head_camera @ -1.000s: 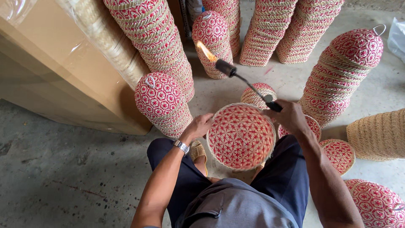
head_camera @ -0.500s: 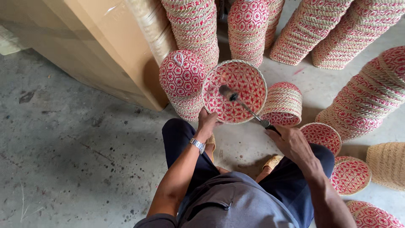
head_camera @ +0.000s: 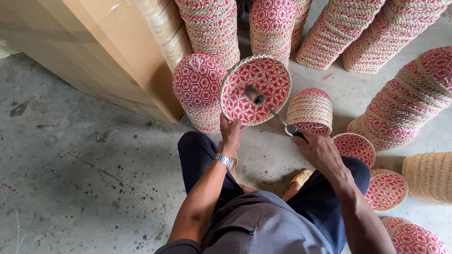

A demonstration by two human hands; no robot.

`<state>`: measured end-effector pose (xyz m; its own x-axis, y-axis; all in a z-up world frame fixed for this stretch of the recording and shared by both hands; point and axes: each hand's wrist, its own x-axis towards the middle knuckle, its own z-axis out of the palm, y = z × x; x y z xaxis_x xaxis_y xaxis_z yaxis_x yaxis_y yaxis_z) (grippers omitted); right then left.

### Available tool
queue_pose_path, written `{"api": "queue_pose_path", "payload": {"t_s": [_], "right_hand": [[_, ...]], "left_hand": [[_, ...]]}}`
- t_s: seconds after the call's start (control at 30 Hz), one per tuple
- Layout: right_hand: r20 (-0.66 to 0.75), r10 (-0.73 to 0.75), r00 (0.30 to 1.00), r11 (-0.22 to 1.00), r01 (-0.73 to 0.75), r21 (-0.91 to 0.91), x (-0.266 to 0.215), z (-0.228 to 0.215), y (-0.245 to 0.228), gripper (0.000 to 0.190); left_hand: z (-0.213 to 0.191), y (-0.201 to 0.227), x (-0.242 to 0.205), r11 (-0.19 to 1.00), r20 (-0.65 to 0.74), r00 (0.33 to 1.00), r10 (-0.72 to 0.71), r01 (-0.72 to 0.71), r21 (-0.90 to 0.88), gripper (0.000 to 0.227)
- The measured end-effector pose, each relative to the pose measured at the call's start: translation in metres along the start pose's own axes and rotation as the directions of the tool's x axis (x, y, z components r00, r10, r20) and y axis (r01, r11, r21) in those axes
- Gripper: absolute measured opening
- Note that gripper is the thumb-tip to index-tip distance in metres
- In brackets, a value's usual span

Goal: The person uses a handheld blowtorch to apply heat to the surface of woven baskets. They rotate each basket to treat different areas and then place it down before picking up another one.

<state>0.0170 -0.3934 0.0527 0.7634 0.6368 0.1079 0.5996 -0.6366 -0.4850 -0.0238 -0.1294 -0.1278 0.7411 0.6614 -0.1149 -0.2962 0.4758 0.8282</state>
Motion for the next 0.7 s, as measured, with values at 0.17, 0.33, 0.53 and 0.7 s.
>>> {"api": "queue_pose_path", "payload": {"t_s": [0.17, 0.33, 0.53, 0.7], "right_hand": [[-0.008, 0.055, 0.998, 0.998, -0.055, -0.009, -0.018, -0.013, -0.001, 0.03], [0.049, 0.125, 0.991, 0.992, -0.126, 0.013, -0.037, -0.028, 0.012, 0.03], [-0.073, 0.035, 0.997, 0.999, -0.035, 0.009, -0.026, -0.009, 0.008, 0.028], [-0.023, 0.039, 0.999, 0.995, -0.036, 0.097, -0.024, -0.015, -0.004, 0.029]], "left_hand": [[-0.002, 0.002, 0.014, 0.992, 0.017, 0.994, 0.105, -0.104, -0.066, 0.069], [-0.005, 0.003, 0.025, 0.967, -0.012, 0.991, 0.131, -0.13, -0.217, 0.07], [0.013, -0.011, 0.014, 0.959, -0.051, 0.993, 0.104, -0.113, -0.259, 0.079], [0.023, -0.011, 0.014, 0.976, -0.102, 0.992, 0.078, -0.097, -0.193, 0.086]]}}
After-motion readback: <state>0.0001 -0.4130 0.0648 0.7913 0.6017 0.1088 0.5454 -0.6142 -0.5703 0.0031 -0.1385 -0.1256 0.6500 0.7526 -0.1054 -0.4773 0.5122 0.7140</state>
